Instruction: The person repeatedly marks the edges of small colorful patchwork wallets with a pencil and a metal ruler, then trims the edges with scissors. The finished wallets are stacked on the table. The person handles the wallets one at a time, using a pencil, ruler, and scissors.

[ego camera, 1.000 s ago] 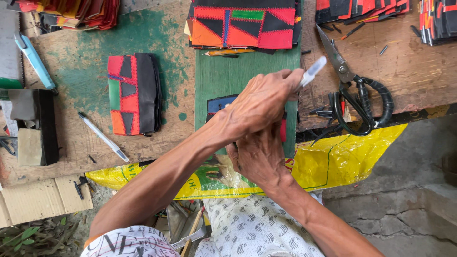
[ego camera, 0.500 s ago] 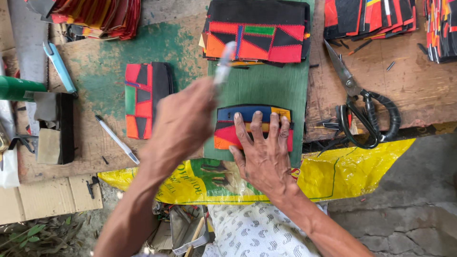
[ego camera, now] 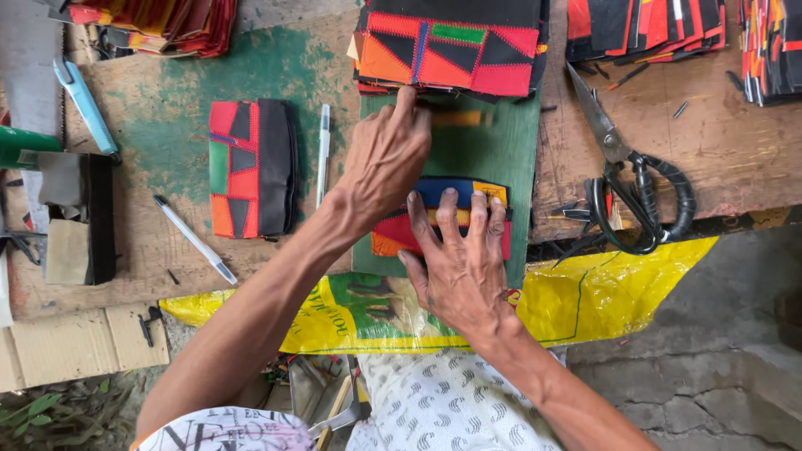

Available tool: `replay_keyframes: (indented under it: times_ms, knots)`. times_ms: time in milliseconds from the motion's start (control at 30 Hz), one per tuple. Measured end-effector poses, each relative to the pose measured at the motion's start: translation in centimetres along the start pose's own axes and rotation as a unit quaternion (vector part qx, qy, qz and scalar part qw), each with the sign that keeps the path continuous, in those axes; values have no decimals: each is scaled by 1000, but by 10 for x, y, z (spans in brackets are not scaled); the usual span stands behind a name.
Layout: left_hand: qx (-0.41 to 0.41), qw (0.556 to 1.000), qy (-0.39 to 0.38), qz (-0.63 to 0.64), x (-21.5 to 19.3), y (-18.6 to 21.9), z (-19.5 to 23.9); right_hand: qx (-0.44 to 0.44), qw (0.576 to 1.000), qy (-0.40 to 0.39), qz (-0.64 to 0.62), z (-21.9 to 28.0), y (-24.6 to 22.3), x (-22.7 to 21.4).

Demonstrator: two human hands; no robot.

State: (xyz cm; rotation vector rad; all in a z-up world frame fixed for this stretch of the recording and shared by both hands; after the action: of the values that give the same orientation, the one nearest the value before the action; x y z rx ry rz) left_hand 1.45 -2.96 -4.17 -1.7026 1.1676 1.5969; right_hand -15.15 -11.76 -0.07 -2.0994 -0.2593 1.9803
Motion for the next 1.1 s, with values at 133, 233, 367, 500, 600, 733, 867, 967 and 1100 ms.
replay_keyframes:
  times_ms: [133, 233, 367, 500, 600, 733, 867, 967, 1100]
  knots:
    - [11, 995, -103, -9, -15, -8, -12, 3, 1000, 1, -7, -3, 1, 0]
    - [28, 993, -112, 24, -55, -6, -14, -3, 1000, 3, -1, -1, 2, 1]
    - [0, 977, 108, 182, -101, 7, -9, 0, 1000, 4, -3, -1, 3, 4]
    - [-157, 779, 95, 600, -70, 35, -18, 4, 1000, 8, -9, -1, 3, 7]
    - [-125, 847, 50, 515, -38, 46, -23, 6, 1000, -13, 5, 2, 2, 9]
    - [-72, 874, 61, 478, -23, 45, -26, 5, 1000, -7, -9, 1, 5, 9]
    - [-70, 874, 29, 480, -21, 46, -27, 1, 1000, -6, -13, 2, 5, 11]
    - [-57, 890, 31, 451, -15, 47, -31, 7, 1000, -13, -11, 1, 5, 13]
    - [-49, 887, 2, 459, -3, 46, -32, 14, 999, -32, -7, 1, 5, 14]
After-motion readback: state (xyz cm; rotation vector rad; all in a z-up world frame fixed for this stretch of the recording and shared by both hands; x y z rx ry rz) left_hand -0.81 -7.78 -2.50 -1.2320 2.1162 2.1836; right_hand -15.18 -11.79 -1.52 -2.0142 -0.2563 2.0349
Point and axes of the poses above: each hand's wrist, its own z-axis away from the middle knuckle, its own x-axis out of the palm, y = z × x, the point moved 1 cm from there along -z, towards the middle knuckle, and after that the axes turned 7 degrees about x, right-handed, at the moved point
